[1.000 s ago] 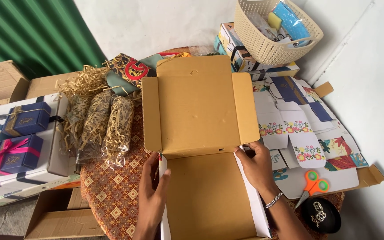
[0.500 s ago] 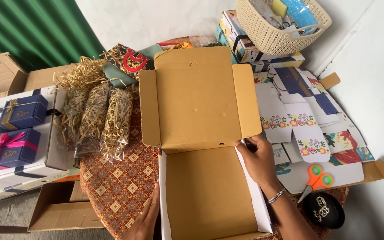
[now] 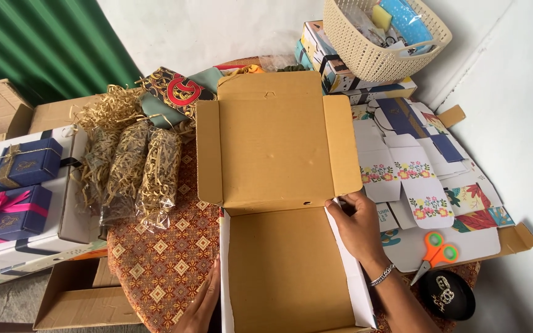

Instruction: Unfolding a cardboard box and filling it with shredded paper filler

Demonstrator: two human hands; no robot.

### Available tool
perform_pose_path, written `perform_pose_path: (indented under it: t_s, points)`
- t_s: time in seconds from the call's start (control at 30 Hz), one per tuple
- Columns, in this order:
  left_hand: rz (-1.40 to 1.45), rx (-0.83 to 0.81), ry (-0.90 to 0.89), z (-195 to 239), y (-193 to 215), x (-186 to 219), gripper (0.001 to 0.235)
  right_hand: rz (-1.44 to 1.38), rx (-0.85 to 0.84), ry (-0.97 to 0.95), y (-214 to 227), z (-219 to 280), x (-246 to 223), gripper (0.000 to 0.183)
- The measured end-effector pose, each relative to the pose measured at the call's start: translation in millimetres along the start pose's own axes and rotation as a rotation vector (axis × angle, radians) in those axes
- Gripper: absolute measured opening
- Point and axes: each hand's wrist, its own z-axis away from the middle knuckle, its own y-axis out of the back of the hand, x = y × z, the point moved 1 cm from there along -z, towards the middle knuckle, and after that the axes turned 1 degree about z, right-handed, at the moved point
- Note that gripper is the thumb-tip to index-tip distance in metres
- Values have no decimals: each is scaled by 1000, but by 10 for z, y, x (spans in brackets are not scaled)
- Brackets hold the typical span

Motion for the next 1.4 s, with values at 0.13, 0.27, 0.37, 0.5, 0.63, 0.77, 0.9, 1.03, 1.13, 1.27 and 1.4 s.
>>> perform_pose_path:
  t_s: [0.13, 0.27, 0.37, 0.5, 0.63, 0.77, 0.9, 1.03, 1.13, 1.27, 1.4]
  points:
    - [153, 65, -204, -60, -42, -180, 122, -43, -20, 32, -3, 25, -76, 15]
    - [185, 154, -152, -76, 212, 356, 111, -42, -22, 34, 1, 16, -41, 23]
    - [398, 289, -105, -36, 417, 1003, 93, -52, -24, 23, 2, 20, -75, 17]
    - [803, 407, 160, -277, 572, 1316, 77, -32, -22, 46, 19, 42, -98, 34]
    - [767, 456, 286, -447, 659, 1335, 85, -18, -42, 65, 21, 90, -134, 31]
    - [788, 582, 158, -561, 665, 1100, 28, -28, -82, 109, -44, 160, -154, 26]
    - [744, 778, -18, -658, 599, 754, 20, -37, -125, 177, -100, 209, -148, 21]
    - [849, 726, 54, -549, 682, 1061, 29, 18, -132, 147, -138, 228, -255, 20]
    - [760, 722, 70, -544, 732, 1165, 34, -64, -143, 114, -169, 216, -289, 20]
    - [783, 750, 46, -592, 682, 1106, 24, -16, -119, 148, -178, 208, -253, 14]
    - [770, 750, 86, -596, 648, 1051, 12, 63, -57, 179, -188, 208, -188, 19]
